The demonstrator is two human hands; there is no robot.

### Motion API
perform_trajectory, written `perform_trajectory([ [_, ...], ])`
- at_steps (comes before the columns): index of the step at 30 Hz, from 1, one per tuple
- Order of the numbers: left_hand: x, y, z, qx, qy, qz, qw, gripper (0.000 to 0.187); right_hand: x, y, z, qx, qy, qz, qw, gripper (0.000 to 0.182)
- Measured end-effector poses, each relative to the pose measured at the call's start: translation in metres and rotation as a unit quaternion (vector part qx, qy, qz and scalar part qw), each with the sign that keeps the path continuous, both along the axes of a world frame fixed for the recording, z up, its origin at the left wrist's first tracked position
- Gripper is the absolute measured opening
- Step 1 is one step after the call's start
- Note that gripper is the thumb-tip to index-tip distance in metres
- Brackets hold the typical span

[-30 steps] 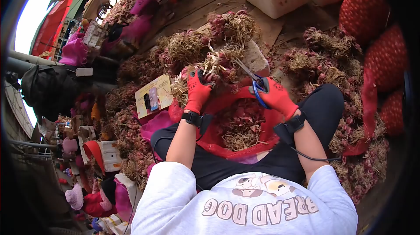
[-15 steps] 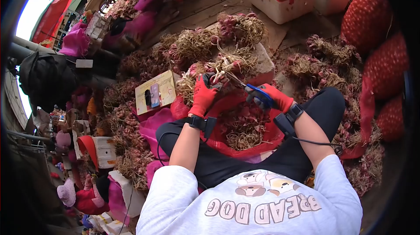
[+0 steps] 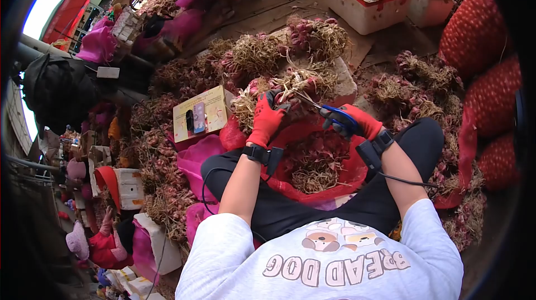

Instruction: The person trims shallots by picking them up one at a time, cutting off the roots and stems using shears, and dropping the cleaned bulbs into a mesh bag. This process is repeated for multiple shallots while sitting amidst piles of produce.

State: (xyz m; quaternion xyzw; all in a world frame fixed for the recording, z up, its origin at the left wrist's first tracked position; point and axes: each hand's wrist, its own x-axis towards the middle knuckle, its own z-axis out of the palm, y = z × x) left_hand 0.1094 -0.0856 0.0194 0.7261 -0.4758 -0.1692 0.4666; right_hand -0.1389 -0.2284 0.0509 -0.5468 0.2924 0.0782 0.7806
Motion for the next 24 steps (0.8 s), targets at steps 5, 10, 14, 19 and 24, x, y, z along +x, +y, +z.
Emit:
perform_trajectory([
  [5,0.002,0.0,0.004,0.031,-0.026,-0.004,0.999,0.044,0.017,0.004,-0.001,-0.04,-0.022,-0.038,0.998,0.038],
  [10,-0.012,-0.003,0.017,0.053,0.093,0.039,0.993,0.042,0.039,0.001,-0.018,-0.123,-0.012,-0.1,0.987,0.037],
  [14,-0.002,0.002,-0.01,-0.04,0.178,-0.028,0.983,0.041,0.034,-0.015,-0.022,-0.1,-0.036,-0.069,0.992,0.034],
  [19,0.004,0.022,-0.047,-0.134,0.423,-0.07,0.894,0.047,0.013,-0.015,-0.035,0.033,-0.069,-0.015,0.997,0.037],
  [24,0.003,0.044,-0.05,-0.184,0.642,-0.116,0.735,0.033,-0.005,-0.004,-0.016,0.062,-0.01,-0.009,0.998,0.038],
])
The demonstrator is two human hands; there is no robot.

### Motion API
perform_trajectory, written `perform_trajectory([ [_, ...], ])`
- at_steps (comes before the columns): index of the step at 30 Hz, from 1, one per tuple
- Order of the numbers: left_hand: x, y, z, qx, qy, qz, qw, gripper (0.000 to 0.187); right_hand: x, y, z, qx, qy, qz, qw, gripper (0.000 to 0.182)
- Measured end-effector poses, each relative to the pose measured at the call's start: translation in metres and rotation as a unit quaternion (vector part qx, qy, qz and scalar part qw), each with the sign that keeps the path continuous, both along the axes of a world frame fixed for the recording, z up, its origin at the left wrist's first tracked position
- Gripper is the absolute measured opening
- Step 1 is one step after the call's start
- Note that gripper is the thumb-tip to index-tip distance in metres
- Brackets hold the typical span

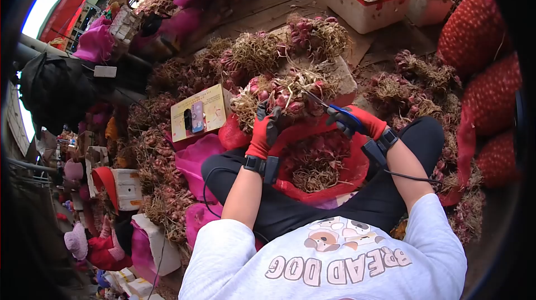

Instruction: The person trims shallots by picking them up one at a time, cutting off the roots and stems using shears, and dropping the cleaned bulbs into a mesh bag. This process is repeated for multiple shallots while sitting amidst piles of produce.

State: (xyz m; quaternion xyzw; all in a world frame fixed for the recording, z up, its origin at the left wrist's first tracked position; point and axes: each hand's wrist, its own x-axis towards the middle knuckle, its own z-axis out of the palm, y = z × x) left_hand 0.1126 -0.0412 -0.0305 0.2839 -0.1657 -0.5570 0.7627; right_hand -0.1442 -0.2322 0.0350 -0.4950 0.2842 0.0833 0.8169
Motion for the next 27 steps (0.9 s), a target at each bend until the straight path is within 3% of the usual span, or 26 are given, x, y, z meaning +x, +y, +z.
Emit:
perform_trajectory([
  [2,0.017,-0.001,-0.035,0.038,0.001,0.027,0.999,0.03,0.0,0.003,0.003,-0.009,0.004,-0.025,1.0,0.036],
  [4,0.017,-0.006,-0.037,0.087,-0.035,0.04,0.995,0.024,0.001,0.005,0.006,-0.059,-0.009,-0.049,0.997,0.036],
  [7,0.017,-0.006,-0.035,0.073,-0.071,0.075,0.992,0.025,0.003,0.008,0.004,0.008,-0.037,-0.025,0.999,0.036],
  [12,0.011,-0.006,-0.027,0.041,-0.035,0.088,0.995,0.033,-0.005,0.023,0.003,-0.023,-0.014,-0.067,0.997,0.033],
  [16,-0.005,-0.013,-0.007,0.018,-0.05,0.136,0.989,0.041,-0.006,0.021,-0.004,-0.056,-0.009,-0.108,0.993,0.033],
  [19,-0.016,-0.011,0.041,0.08,-0.032,0.15,0.985,0.045,-0.001,0.024,0.005,0.019,-0.028,-0.121,0.992,0.037],
  [22,-0.002,-0.012,0.02,0.108,-0.114,0.174,0.972,0.044,0.004,0.033,0.025,0.017,0.024,-0.054,0.998,0.042],
  [25,0.005,-0.009,0.012,0.124,-0.152,0.147,0.969,0.045,0.005,0.042,0.041,-0.056,0.019,0.019,0.998,0.054],
  [27,0.002,-0.009,0.009,0.124,-0.153,0.165,0.966,0.045,0.008,0.045,0.044,-0.05,0.027,0.012,0.998,0.054],
])
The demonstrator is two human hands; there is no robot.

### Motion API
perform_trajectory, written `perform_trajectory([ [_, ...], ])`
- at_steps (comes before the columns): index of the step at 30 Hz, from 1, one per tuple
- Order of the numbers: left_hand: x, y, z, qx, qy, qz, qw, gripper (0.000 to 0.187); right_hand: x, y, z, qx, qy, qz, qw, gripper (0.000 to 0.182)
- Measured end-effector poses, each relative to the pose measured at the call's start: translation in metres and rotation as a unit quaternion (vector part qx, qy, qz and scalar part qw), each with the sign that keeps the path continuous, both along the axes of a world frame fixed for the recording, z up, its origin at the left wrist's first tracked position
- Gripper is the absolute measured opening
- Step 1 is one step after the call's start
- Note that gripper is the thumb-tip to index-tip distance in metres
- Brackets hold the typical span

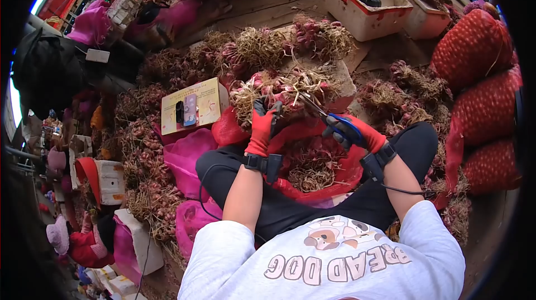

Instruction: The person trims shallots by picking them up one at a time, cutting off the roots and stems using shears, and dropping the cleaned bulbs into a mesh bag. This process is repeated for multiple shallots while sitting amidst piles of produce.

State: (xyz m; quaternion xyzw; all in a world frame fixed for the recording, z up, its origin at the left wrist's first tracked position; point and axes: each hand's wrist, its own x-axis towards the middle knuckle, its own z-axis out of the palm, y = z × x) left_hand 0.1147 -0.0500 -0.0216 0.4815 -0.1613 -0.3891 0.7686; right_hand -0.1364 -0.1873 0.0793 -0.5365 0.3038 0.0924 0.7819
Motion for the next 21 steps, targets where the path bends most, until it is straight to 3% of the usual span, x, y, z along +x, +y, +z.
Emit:
perform_trajectory([
  [5,0.004,0.002,-0.01,0.017,-0.024,-0.013,0.999,0.049,0.012,0.001,-0.013,-0.02,0.007,-0.027,0.999,0.04],
  [8,0.007,0.001,-0.013,0.026,-0.115,-0.024,0.993,0.05,0.025,-0.005,-0.022,-0.045,-0.026,-0.027,0.998,0.034],
  [14,0.011,0.007,-0.032,-0.02,-0.027,-0.044,0.998,0.042,0.029,-0.007,-0.04,-0.109,-0.071,-0.046,0.99,0.03],
  [17,0.026,0.004,-0.076,-0.005,-0.034,-0.039,0.999,0.035,0.027,-0.002,-0.042,-0.108,-0.048,-0.072,0.99,0.032],
  [20,0.008,0.007,-0.031,-0.041,0.031,-0.065,0.997,0.03,0.024,-0.005,-0.048,-0.008,-0.021,-0.142,0.99,0.033],
  [21,0.005,0.004,-0.027,-0.017,0.031,-0.054,0.998,0.034,0.024,-0.006,-0.051,-0.051,-0.014,-0.118,0.992,0.034],
])
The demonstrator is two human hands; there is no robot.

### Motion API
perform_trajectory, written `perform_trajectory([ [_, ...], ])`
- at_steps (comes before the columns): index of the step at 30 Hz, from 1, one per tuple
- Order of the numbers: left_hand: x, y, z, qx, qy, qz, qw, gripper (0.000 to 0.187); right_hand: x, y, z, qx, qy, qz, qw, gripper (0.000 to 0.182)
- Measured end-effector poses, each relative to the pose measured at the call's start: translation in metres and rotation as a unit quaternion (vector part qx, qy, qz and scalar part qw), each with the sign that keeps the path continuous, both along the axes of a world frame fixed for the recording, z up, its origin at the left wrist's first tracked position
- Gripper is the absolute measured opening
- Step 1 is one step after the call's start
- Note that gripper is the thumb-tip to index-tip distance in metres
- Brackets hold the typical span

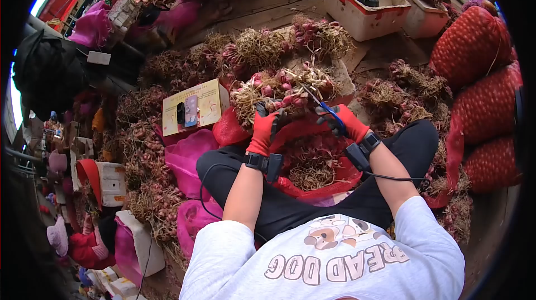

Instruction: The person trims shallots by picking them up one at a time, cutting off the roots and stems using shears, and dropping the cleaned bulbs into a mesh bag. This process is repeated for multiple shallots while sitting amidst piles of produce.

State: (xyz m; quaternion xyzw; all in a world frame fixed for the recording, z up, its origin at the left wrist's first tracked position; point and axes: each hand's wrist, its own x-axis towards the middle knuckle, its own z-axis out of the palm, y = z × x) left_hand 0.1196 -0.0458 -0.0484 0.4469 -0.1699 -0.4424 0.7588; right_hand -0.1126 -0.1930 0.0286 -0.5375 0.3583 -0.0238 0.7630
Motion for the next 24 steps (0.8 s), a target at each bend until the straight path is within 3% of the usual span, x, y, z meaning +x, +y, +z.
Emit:
perform_trajectory([
  [2,-0.007,0.0,0.007,0.014,-0.007,-0.016,1.0,0.038,-0.002,-0.002,-0.004,-0.084,0.029,0.046,0.995,0.037],
  [4,-0.017,-0.001,0.008,0.029,0.007,-0.024,0.999,0.045,-0.008,0.0,-0.003,-0.043,0.015,0.035,0.998,0.04],
  [6,-0.012,-0.004,-0.015,0.087,-0.159,-0.047,0.982,0.039,-0.013,0.004,-0.004,-0.006,-0.005,0.033,0.999,0.042],
  [7,-0.022,-0.002,0.005,0.116,-0.264,-0.034,0.957,0.038,-0.016,0.006,-0.006,0.011,-0.017,0.035,0.999,0.042],
  [9,-0.033,0.001,0.022,0.219,-0.455,-0.002,0.863,0.036,-0.024,0.01,-0.011,0.027,-0.023,0.045,0.998,0.041],
  [11,-0.033,0.0,0.002,0.347,-0.61,0.019,0.712,0.033,-0.034,0.015,-0.016,0.026,-0.008,0.062,0.998,0.036],
  [12,-0.037,-0.004,0.0,0.34,-0.596,0.082,0.722,0.029,-0.038,0.02,-0.009,-0.069,0.042,0.075,0.994,0.035],
  [14,-0.028,-0.005,-0.003,0.28,-0.337,0.036,0.898,0.026,-0.034,0.021,-0.019,-0.273,0.023,0.088,0.958,0.04],
  [15,-0.022,-0.004,0.001,0.239,-0.194,0.012,0.951,0.025,-0.03,0.023,-0.022,-0.37,0.012,0.094,0.924,0.042],
  [16,-0.012,-0.005,-0.007,0.123,-0.071,-0.021,0.99,0.02,-0.023,0.022,-0.004,-0.37,0.058,0.108,0.921,0.051],
  [17,-0.004,-0.007,-0.015,0.093,-0.044,0.004,0.995,0.019,-0.013,0.018,-0.01,-0.406,0.105,0.096,0.903,0.053],
  [19,-0.001,-0.012,0.014,0.031,0.009,0.055,0.998,0.017,0.012,0.007,-0.021,-0.476,0.195,0.07,0.854,0.057],
  [20,-0.002,-0.007,0.027,0.026,-0.246,0.086,0.965,0.015,0.027,-0.001,-0.02,-0.492,0.225,0.06,0.839,0.059],
  [21,-0.002,-0.003,0.038,0.04,-0.469,0.172,0.865,0.014,0.043,-0.011,-0.015,-0.508,0.254,0.051,0.821,0.061],
  [22,0.004,0.0,0.049,0.041,-0.492,0.207,0.845,0.016,0.056,-0.024,-0.013,-0.531,0.263,0.047,0.804,0.06],
  [24,0.011,0.017,0.073,-0.003,-0.29,0.126,0.949,0.019,0.079,-0.053,-0.009,-0.567,0.283,0.06,0.771,0.058],
])
